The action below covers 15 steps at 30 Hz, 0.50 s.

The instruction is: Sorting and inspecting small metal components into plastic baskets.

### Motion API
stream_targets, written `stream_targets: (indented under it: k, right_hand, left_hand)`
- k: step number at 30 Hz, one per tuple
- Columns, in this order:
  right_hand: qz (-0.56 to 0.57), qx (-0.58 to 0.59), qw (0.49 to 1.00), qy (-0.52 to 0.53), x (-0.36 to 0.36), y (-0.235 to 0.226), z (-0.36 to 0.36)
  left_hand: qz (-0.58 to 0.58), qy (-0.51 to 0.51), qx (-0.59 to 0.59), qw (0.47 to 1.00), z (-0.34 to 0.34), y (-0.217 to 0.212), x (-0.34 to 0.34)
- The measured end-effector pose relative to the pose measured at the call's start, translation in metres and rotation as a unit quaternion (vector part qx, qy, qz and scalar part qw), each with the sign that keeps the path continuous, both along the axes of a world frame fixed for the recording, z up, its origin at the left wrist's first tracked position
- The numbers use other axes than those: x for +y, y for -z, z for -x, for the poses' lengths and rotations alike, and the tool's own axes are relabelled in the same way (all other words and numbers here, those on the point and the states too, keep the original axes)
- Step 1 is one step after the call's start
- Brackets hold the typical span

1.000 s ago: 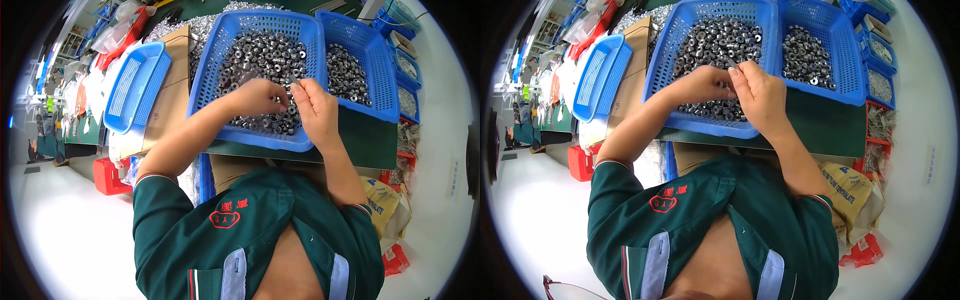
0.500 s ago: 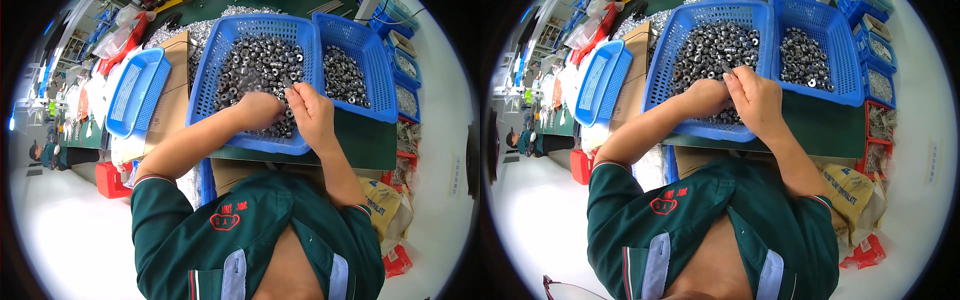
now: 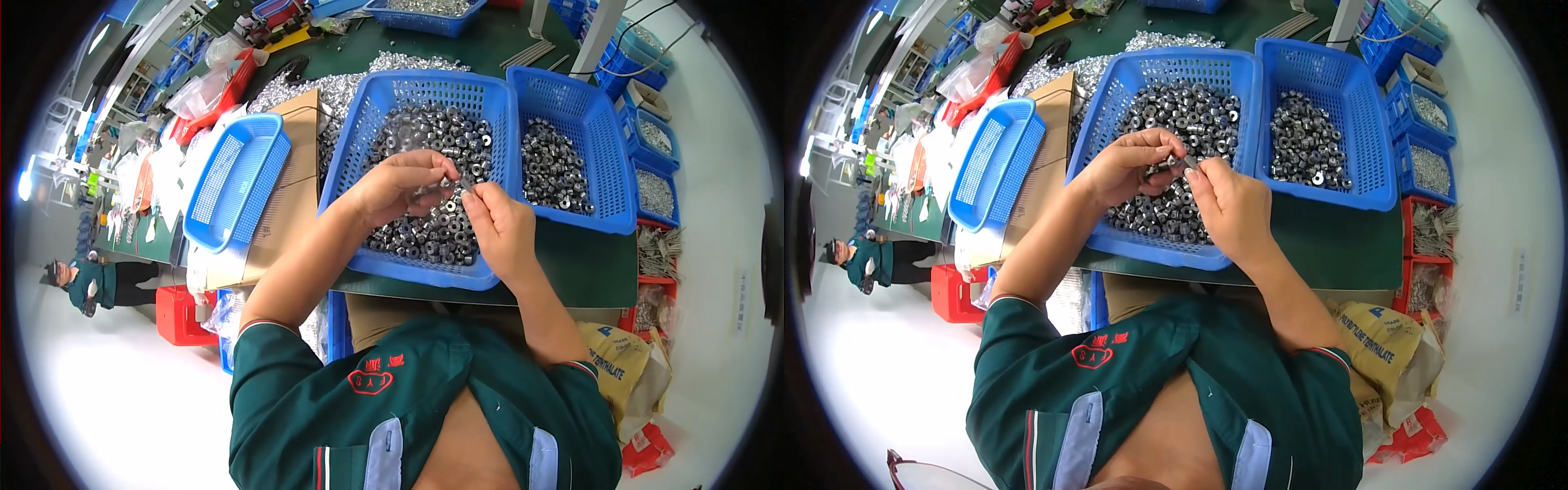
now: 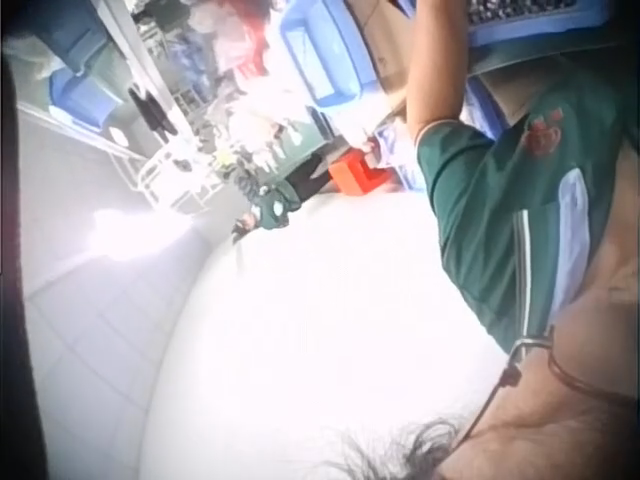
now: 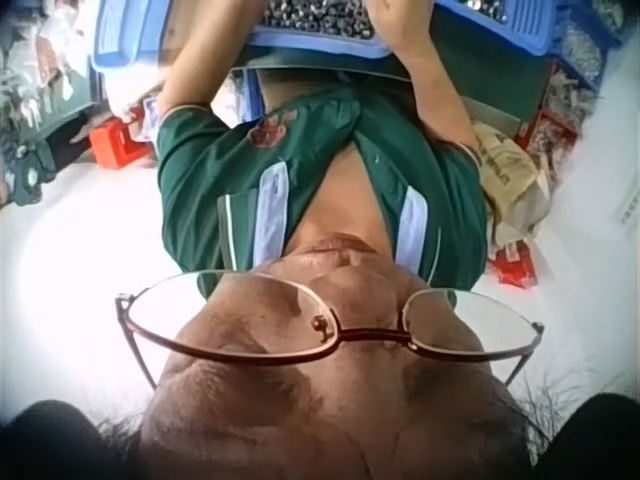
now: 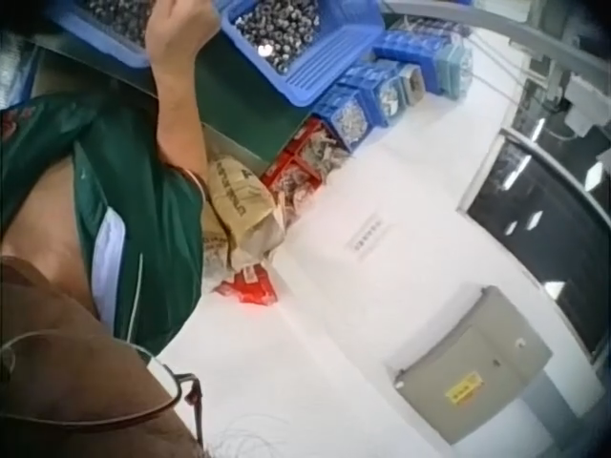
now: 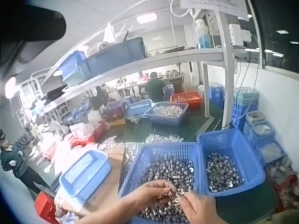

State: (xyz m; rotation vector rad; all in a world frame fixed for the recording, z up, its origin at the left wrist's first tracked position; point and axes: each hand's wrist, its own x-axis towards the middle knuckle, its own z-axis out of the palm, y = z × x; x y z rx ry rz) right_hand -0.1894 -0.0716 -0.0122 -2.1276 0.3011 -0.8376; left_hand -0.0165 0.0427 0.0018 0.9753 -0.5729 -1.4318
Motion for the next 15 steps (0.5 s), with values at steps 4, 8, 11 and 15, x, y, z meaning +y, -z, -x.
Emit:
stream_targets:
  k: [4, 8, 11, 15]
  right_hand:
    - [0.039, 0.002, 0.999, -0.005, 0.000, 0.000, -0.003]
    - [0.087, 0.008, 0.996, 0.001, 0.001, 0.001, -0.005]
    - [0.103, 0.018, 0.994, -0.007, 0.000, -0.001, -0.004]
    - [0.148, 0.028, 0.989, -0.012, 0.002, 0.000, -0.005]
  left_hand:
    - [-0.034, -0.033, -0.005, 0.999, 0.005, -0.007, -0.002]
    - [-0.022, -0.013, -0.030, 0.999, 0.005, -0.002, 0.000]
    - [-0.010, -0.017, -0.059, 0.998, 0.005, 0.003, 0.002]
    - [-0.014, -0.037, -0.117, 0.992, 0.007, 0.007, 0.004]
